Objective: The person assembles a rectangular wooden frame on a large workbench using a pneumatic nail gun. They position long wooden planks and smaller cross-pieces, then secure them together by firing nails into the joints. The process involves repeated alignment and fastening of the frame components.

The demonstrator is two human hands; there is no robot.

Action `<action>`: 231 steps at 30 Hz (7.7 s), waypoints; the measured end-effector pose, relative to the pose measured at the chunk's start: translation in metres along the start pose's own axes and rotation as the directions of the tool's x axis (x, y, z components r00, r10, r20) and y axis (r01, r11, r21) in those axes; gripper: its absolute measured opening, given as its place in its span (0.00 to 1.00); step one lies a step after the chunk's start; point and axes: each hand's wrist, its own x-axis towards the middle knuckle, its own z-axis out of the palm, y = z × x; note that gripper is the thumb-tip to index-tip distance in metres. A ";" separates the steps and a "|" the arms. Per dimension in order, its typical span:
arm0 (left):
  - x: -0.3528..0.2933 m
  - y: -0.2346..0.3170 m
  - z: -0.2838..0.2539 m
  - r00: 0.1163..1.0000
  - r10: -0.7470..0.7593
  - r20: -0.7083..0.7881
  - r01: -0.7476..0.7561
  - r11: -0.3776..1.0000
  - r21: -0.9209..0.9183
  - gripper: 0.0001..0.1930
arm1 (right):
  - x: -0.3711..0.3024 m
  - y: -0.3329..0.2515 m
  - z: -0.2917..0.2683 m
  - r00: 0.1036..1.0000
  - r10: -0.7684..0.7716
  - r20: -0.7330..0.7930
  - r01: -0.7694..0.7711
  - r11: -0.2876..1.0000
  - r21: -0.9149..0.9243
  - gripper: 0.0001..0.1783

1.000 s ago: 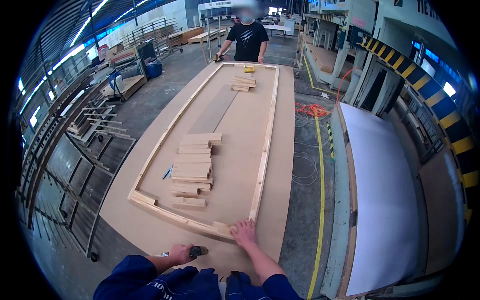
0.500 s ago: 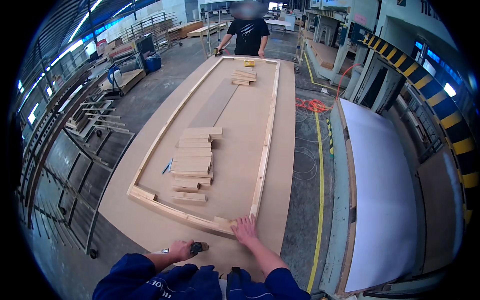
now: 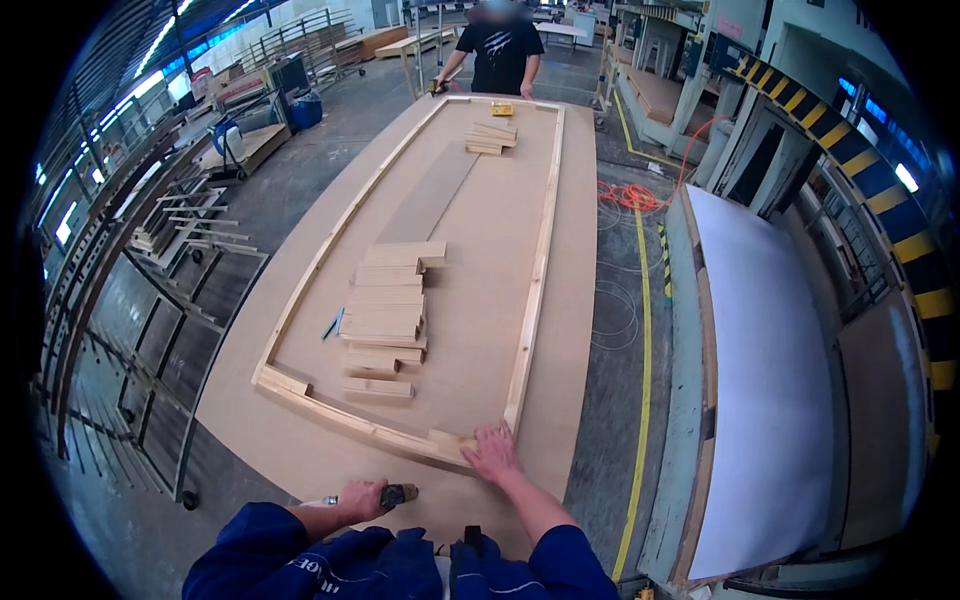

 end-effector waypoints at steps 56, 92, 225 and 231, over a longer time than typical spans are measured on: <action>0.172 0.068 -0.103 0.907 0.333 0.258 -0.324 0.943 -0.078 0.12 | 0.001 0.009 0.007 0.983 0.052 -0.173 -0.014 0.977 0.213 0.11; -0.219 -0.098 0.123 0.622 -0.773 -0.127 0.588 0.567 -0.577 0.27 | -0.068 -0.033 0.004 1.000 0.023 -0.019 -0.023 1.000 0.005 0.44; 0.102 -0.205 -0.140 0.745 0.652 0.138 -0.653 0.756 -0.042 0.28 | -0.252 -0.367 0.188 0.237 0.966 0.105 -0.907 0.182 0.379 0.32; 0.129 -0.232 -0.110 0.776 0.617 0.131 -0.623 0.782 0.007 0.27 | -0.297 -0.372 0.197 0.186 0.973 0.135 -0.888 0.108 0.448 0.31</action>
